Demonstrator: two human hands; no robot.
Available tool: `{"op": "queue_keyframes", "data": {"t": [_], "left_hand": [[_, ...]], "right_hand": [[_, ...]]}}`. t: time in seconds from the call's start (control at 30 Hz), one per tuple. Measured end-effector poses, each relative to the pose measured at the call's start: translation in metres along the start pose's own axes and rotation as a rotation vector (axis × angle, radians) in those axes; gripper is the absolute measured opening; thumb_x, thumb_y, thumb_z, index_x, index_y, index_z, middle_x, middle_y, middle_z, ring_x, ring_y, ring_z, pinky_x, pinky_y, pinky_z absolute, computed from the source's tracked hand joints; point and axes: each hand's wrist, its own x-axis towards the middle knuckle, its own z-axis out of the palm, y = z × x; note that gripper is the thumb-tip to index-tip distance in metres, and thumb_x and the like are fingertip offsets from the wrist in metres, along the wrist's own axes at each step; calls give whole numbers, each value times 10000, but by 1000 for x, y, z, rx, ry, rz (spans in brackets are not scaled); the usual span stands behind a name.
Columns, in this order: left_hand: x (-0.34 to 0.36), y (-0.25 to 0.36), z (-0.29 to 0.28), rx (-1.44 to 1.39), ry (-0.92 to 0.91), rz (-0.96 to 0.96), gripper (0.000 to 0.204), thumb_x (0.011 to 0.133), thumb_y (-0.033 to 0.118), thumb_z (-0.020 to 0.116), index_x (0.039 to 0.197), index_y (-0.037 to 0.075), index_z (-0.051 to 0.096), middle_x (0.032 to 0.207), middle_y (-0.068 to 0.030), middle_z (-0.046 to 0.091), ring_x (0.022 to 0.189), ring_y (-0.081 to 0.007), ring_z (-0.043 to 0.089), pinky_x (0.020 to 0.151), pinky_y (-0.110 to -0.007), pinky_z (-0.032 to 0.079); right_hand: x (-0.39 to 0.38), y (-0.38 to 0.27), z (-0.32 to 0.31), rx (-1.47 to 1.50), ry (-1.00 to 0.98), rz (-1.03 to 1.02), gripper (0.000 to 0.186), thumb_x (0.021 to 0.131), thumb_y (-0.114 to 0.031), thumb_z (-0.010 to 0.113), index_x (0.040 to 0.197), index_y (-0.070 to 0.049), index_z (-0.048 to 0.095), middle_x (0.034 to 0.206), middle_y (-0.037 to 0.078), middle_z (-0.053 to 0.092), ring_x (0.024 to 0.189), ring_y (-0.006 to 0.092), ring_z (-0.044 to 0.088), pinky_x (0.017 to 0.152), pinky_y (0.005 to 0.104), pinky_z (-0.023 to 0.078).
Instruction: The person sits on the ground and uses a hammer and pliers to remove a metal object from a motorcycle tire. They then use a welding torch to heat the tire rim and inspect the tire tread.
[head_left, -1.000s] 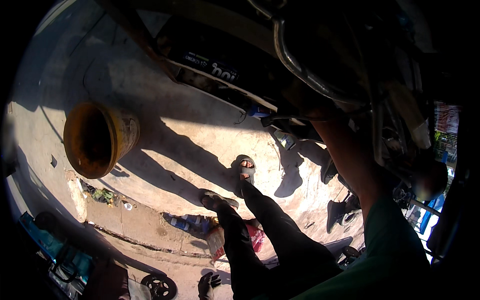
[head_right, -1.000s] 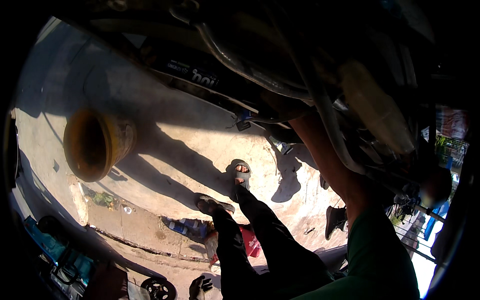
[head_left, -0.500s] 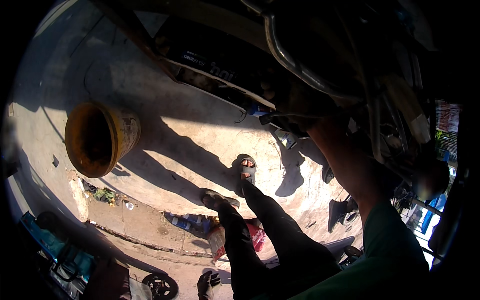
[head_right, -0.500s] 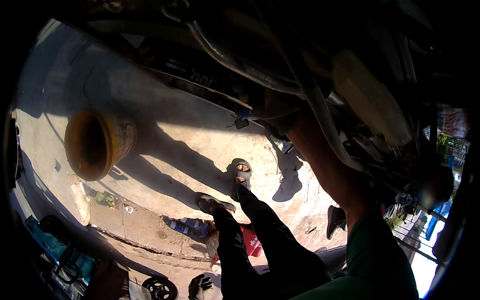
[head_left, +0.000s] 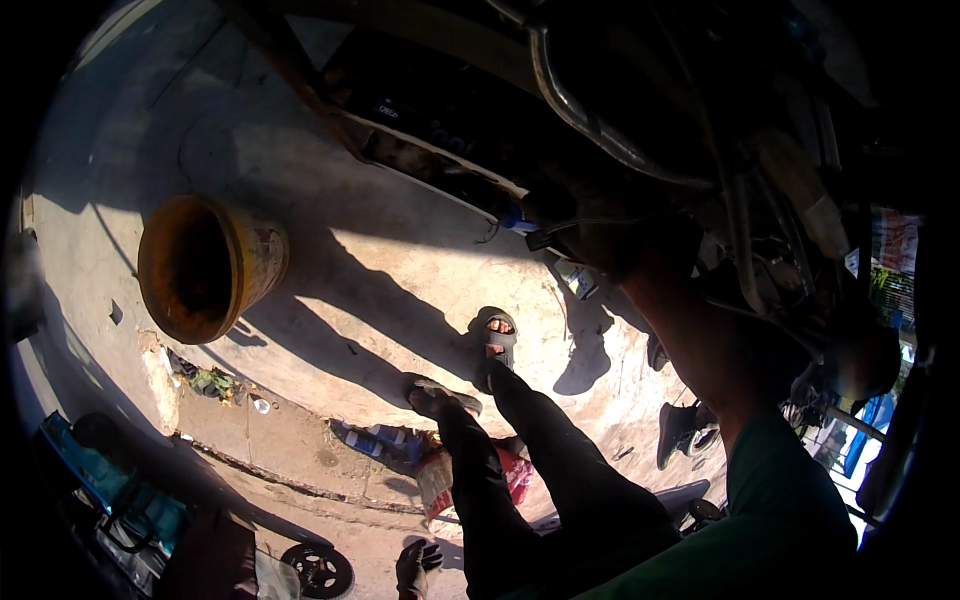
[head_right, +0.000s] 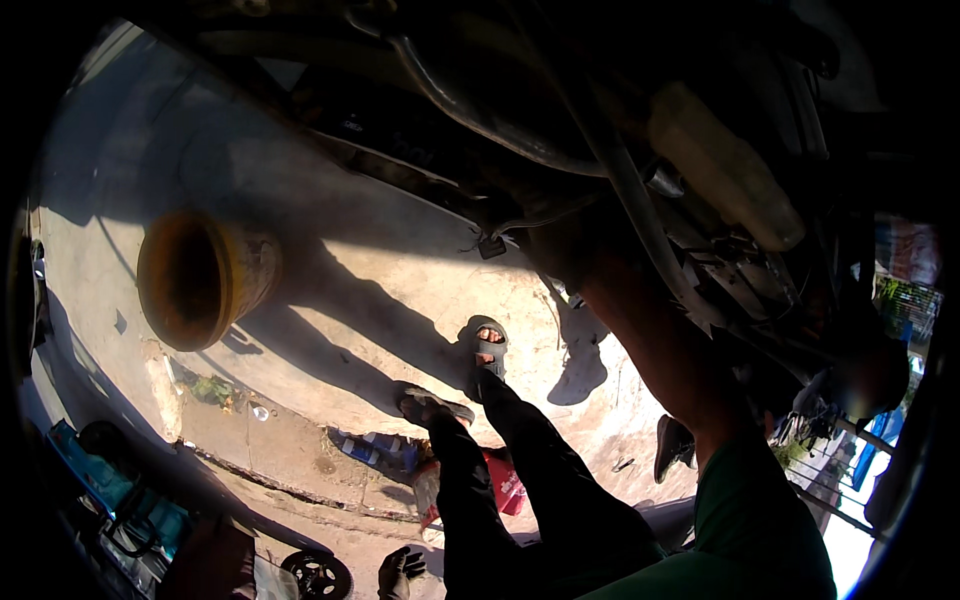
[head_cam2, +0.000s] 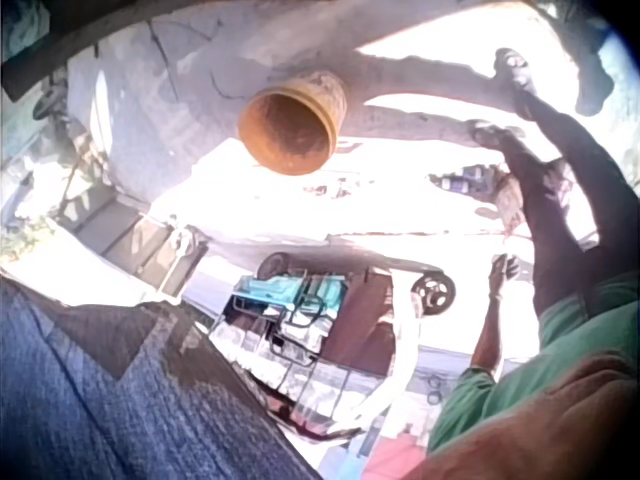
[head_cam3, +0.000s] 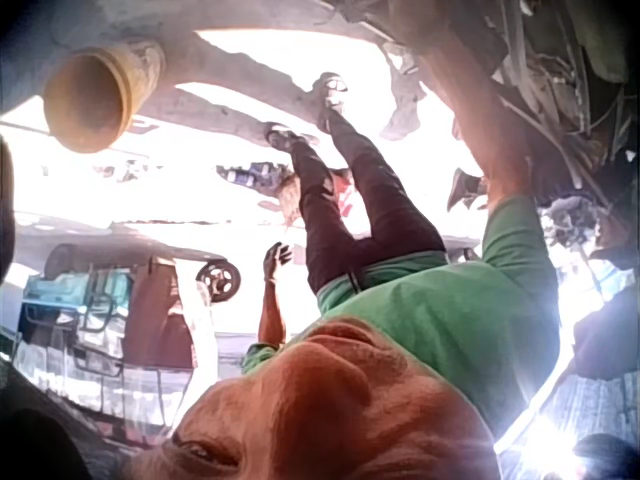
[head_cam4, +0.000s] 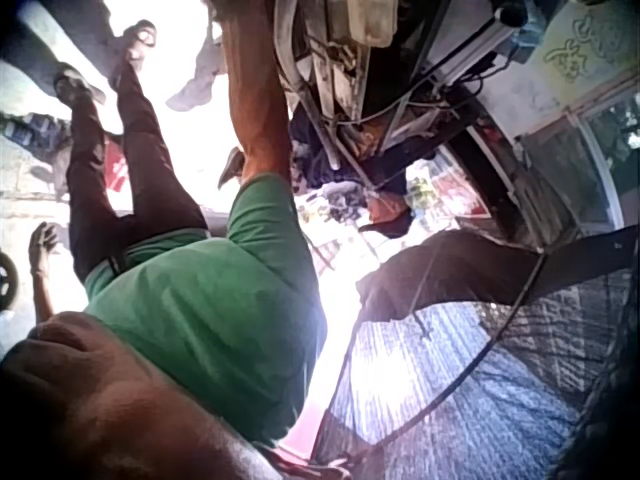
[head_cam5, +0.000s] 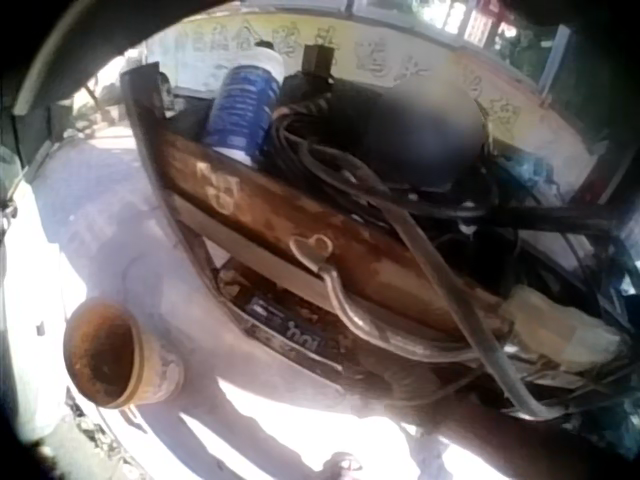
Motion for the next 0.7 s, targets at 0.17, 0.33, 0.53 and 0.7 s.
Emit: {"op": "queue_keyframes", "data": {"t": [0.17, 0.33, 0.53, 0.7], "left_hand": [[6, -10, 3, -21, -17, 14, 515, 1035, 337, 584, 1413, 1, 488, 1192, -224, 686, 959, -331, 725, 776, -430, 617], [4, -2, 18, -17, -13, -11, 493, 1038, 331, 577, 1399, 5, 499, 1178, -230, 690, 950, -321, 726, 773, -428, 616], [6, -2, 16, -45, -11, 4, 503, 1036, 344, 579, 1405, 13, 497, 1184, -234, 689, 952, -322, 726, 784, -426, 614], [28, -16, 13, -72, -35, 53, 455, 1026, 307, 580, 1356, 1, 513, 1122, -253, 704, 870, -356, 732, 742, -451, 617]], "right_hand": [[-8, 5, -9, -40, -127, -90, 218, 1071, -223, 527, 1054, -59, 670, 876, 10, 600, 788, 82, 575, 686, 244, 503], [-4, 9, -29, -282, -243, -226, 226, 1072, -214, 520, 1071, -45, 669, 903, 27, 629, 823, 91, 602, 696, 243, 511], [14, 13, -27, -526, -121, -371, 213, 1060, -209, 540, 1049, -38, 665, 879, 33, 637, 808, 98, 618, 678, 245, 511], [27, 17, -18, -638, -8, -394, 203, 1050, -204, 556, 1030, -32, 662, 859, 37, 643, 796, 103, 631, 663, 246, 512]]}}
